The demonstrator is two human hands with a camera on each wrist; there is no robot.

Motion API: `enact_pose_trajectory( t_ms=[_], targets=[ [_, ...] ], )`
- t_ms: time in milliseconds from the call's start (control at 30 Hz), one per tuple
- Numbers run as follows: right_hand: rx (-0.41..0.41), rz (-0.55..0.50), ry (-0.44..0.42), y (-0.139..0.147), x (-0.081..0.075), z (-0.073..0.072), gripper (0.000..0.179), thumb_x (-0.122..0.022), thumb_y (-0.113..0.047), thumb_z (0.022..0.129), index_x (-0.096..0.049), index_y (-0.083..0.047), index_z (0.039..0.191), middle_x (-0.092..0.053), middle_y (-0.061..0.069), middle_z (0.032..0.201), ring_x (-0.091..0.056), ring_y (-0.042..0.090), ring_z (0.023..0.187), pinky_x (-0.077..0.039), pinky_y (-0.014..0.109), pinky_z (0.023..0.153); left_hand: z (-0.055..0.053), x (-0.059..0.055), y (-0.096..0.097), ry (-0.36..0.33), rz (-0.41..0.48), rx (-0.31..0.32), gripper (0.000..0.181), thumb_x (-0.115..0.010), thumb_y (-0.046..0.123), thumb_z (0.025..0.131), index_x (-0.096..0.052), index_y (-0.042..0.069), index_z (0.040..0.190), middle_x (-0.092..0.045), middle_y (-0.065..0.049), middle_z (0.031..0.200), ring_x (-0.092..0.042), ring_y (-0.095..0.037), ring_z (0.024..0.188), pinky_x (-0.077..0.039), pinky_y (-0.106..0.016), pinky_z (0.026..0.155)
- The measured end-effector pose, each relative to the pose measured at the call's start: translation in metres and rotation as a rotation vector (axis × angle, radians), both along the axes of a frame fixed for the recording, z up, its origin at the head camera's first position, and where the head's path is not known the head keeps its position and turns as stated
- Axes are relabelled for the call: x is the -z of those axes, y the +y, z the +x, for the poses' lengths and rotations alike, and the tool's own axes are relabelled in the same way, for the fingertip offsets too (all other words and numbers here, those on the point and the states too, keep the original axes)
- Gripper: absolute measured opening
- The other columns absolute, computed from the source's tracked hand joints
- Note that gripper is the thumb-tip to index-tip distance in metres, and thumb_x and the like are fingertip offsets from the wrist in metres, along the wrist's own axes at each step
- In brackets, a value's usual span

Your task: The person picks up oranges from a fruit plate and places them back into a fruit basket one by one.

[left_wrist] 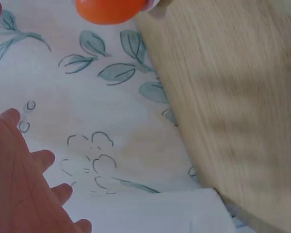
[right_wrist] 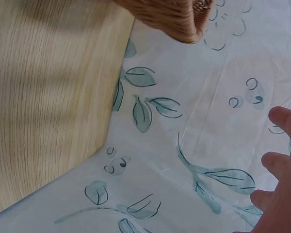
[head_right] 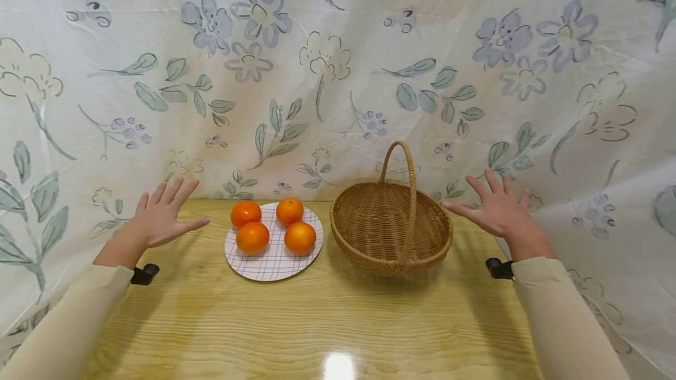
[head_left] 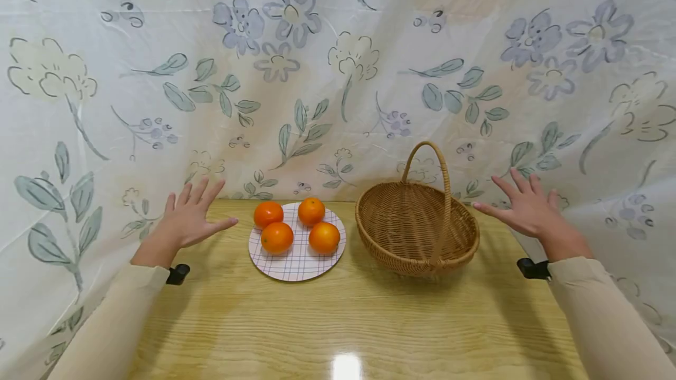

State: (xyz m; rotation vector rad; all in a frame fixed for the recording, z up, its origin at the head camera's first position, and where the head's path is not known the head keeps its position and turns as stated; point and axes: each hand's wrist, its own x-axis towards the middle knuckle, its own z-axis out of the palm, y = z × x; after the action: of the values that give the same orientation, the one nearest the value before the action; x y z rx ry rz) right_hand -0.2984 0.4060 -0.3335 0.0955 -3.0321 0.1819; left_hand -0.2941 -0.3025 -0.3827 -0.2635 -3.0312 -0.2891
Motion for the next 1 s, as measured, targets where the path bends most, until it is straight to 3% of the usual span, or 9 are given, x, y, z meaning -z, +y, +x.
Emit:
enact_pose_trajectory(
  t_ms=[200, 433, 633, 800, 1000],
  targets=[
    [-0.003, -0.028, 0.020, -0.005, 0.004, 0.010, 0.101, -0.049, -0.078, 0.092, -0.013, -0.020, 0.166, 0.012, 0.023, 0.170, 0.008, 0.064, 0.149, 0.002, 0.090, 0.103, 0.001, 0.010, -0.004, 0.009, 0.029, 0.016, 0.104, -0.049, 0.079, 0.090, -0.001, 0.027, 0.166, 0.004, -0.023, 0.171, 0.006, -0.058, 0.153, 0.004, -0.081, 0.115],
    [-0.020, -0.089, 0.028, -0.010, 0.014, 0.021, 0.097, -0.049, -0.072, 0.096, -0.011, -0.017, 0.166, 0.015, 0.024, 0.169, 0.010, 0.063, 0.149, 0.000, 0.089, 0.104, 0.004, 0.022, 0.000, 0.045, 0.035, 0.048, 0.103, -0.050, 0.078, 0.091, -0.004, 0.026, 0.167, -0.004, -0.025, 0.171, -0.004, -0.060, 0.152, -0.002, -0.079, 0.117],
    [-0.052, -0.158, 0.079, -0.017, 0.028, 0.027, 0.091, -0.054, -0.064, 0.098, -0.020, -0.011, 0.164, 0.001, 0.029, 0.169, 0.004, 0.064, 0.149, -0.007, 0.086, 0.107, 0.009, 0.037, 0.014, 0.087, 0.099, 0.100, 0.100, -0.055, 0.072, 0.092, -0.010, 0.022, 0.166, -0.013, -0.027, 0.169, -0.013, -0.059, 0.151, -0.011, -0.079, 0.117],
    [-0.092, -0.235, 0.116, -0.021, 0.041, 0.029, 0.085, -0.057, -0.055, 0.100, -0.025, -0.008, 0.163, 0.000, 0.028, 0.170, -0.001, 0.062, 0.150, -0.011, 0.086, 0.106, 0.012, 0.053, 0.027, 0.131, 0.147, 0.135, 0.098, -0.060, 0.065, 0.093, -0.013, 0.020, 0.166, -0.020, -0.029, 0.166, -0.022, -0.056, 0.149, -0.019, -0.077, 0.117],
    [-0.107, -0.318, 0.140, -0.026, 0.053, 0.031, 0.079, -0.055, -0.049, 0.102, -0.025, -0.010, 0.163, -0.002, 0.026, 0.170, -0.009, 0.060, 0.150, -0.016, 0.086, 0.105, 0.015, 0.069, 0.041, 0.116, 0.239, 0.140, 0.099, -0.064, 0.065, 0.091, -0.019, 0.016, 0.165, -0.026, -0.028, 0.164, -0.027, -0.053, 0.149, -0.025, -0.075, 0.116]
  ],
)
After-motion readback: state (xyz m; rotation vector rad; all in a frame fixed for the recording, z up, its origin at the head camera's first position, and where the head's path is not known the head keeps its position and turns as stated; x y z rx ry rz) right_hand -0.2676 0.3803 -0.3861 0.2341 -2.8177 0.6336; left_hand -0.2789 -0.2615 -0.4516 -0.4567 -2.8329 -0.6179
